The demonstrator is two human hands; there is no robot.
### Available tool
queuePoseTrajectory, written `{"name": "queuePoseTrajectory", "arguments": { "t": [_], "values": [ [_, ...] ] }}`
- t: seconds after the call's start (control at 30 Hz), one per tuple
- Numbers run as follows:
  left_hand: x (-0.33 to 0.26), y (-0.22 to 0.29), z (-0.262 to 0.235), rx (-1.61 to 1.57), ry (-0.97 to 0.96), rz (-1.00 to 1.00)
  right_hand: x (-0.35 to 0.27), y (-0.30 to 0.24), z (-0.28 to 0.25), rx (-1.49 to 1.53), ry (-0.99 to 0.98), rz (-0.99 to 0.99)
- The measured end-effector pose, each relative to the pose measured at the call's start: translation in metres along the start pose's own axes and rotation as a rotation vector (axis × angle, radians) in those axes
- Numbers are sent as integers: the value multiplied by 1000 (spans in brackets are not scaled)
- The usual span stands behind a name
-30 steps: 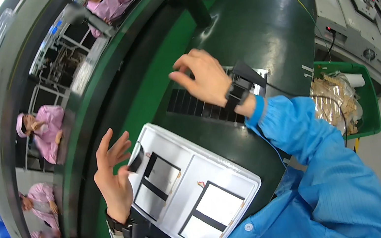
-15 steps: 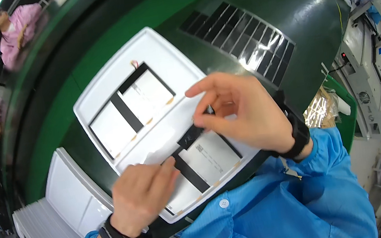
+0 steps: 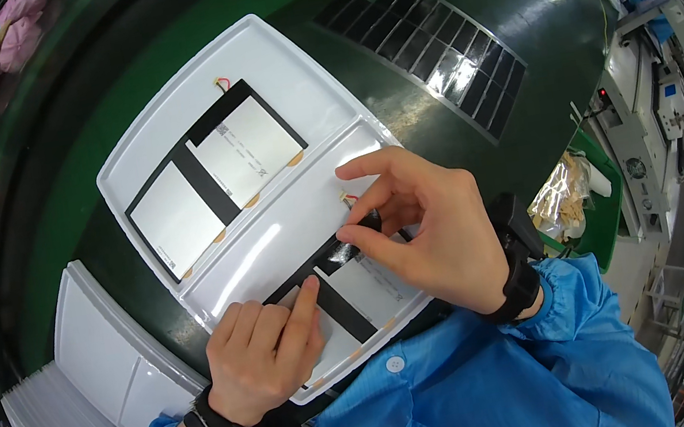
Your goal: Applying adhesive strips and assembling battery or screen components into tablet housings on a factory production line.
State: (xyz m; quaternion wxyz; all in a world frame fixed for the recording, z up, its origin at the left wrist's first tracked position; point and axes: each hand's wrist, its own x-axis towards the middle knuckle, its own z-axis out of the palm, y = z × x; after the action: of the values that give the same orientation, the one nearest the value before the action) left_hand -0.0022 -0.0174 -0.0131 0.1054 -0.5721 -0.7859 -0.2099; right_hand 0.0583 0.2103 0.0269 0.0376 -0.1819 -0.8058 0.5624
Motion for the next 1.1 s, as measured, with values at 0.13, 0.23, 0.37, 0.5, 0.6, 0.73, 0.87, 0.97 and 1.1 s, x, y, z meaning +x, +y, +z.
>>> {"name": "queuePoseTrajectory", "arguments": {
  "t": [0.13, 0.23, 0.37, 0.5, 0.6, 0.73, 0.87, 0.97, 1.1],
  "values": [
    [3, 1, -2, -33, -21, -31, 3, 0, -2, -3, -12, 8],
    [2, -1, 0, -20, -22, -13, 3, 4, -1, 19, -2, 6],
    [3, -1, 0, 0, -22, -14, 4, 6, 0, 28, -8, -8],
    [3, -1, 1, -7, -22, -16, 5, 8, -1, 33, -12, -16],
    [2, -1, 1, -6, -29, -14, 6, 9, -1, 26, -19, -3],
    [5, 0, -2, -1, -75, -24, 5, 9, -1, 38, -15, 1],
    [8, 1, -4, 2, -122, -32, 6, 11, -2, 33, -16, 6],
    [11, 1, -4, -23, -154, -60, 6, 11, -1, 38, -9, -7],
    [15, 3, -5, -88, -140, -99, 5, 10, -1, 13, -7, -17]
  ]
}}
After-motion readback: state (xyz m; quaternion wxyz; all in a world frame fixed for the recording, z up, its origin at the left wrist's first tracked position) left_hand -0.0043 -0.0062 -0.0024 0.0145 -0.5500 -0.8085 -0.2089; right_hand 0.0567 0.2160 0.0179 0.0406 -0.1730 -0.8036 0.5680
